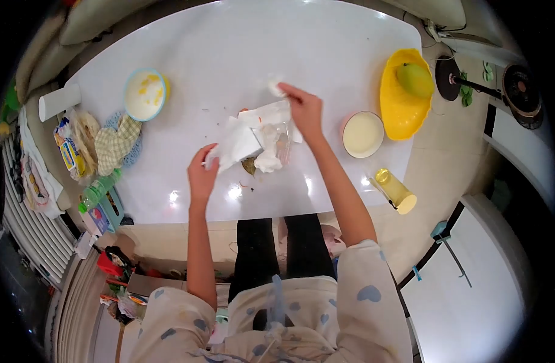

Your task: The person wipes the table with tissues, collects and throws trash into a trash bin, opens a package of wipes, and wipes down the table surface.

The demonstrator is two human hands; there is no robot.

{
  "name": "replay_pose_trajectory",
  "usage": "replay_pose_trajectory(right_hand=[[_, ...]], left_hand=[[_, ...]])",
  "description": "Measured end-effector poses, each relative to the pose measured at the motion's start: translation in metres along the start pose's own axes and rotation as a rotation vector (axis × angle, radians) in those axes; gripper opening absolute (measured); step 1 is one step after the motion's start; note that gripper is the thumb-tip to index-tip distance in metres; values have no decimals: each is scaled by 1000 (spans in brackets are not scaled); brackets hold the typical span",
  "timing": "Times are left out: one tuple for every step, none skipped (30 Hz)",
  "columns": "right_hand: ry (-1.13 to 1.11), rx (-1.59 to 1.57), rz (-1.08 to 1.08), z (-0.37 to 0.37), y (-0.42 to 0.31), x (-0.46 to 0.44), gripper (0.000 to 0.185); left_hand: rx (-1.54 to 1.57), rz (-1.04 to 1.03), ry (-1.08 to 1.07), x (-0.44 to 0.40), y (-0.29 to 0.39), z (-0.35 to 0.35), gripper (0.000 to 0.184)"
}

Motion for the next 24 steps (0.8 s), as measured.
replay_pose_trajectory(right_hand=[[62,23,19,12,-3,1,29],[124,47,38,22,-5,3,28],[174,82,107,28,-7,7,27],[172,84,106,34,-6,10,27],[216,142,78,40,-4,14,26],[261,199,52,44,-2,18,26],[310,127,56,44,1,21,26],[313,128,56,44,4,24,26],[335,134,10,43,7,29,26],[359,141,-36,42,12,32,26],[364,154,76,39,15,35,26],[368,157,74,37,16,39,26],[384,145,59,34,16,44,26],[402,132,46,33,16,47,26],[415,125,45,32,20,50,27],[423,125,43,33,25,53,27],[367,195,-73,35,32,55,27],[309,263,-189,37,40,58,27],[327,221,-168,38,51,60,28],[335,220,-171,39,62,64,28],[378,91,-122,37,63,67,28],[421,-37,-73,37,65,69,29],[428,-37,-79,37,67,72,29],[418,-21,-87,37,65,75,29]], left_hand=[[3,2,-1,1,3,9,29],[-13,68,60,2,6,18,29],[-31,135,121,2,11,25,28],[-29,137,120,2,18,28,28],[-71,113,166,1,26,32,27],[-113,88,211,-1,32,33,26],[-93,-9,257,-4,40,28,28],[-92,-11,255,-8,44,19,28],[-125,-133,259,-13,49,9,29],[-158,-257,263,-18,58,-1,31],[-121,-287,235,-23,66,-15,33],[-84,-315,206,-26,77,-29,34],[-99,-363,169,-29,84,-44,32],[-114,-412,131,-32,91,-57,30],[-113,-417,126,-34,94,-69,30],[-209,-518,124,-34,97,-82,26],[-304,-621,120,-35,97,-92,23],[-303,-626,113,-35,88,-104,23],[-284,-596,78,-34,80,-116,20],[-266,-568,43,-36,71,-127,19],[-266,-572,36,-38,70,-130,19],[-286,-444,32,-41,67,-131,23],[-307,-315,27,-43,65,-133,26],[-309,-315,19,-44,70,-135,26]])
Point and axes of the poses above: each hand's wrist, its own x-axis away from the middle knuckle, its own z-axis out of the back of the hand, y = z × x, the point moved 1 cm from there along -x, towards the middle knuckle, and after that the axes turned 11 degrees about -x, right-handed, at the moved point
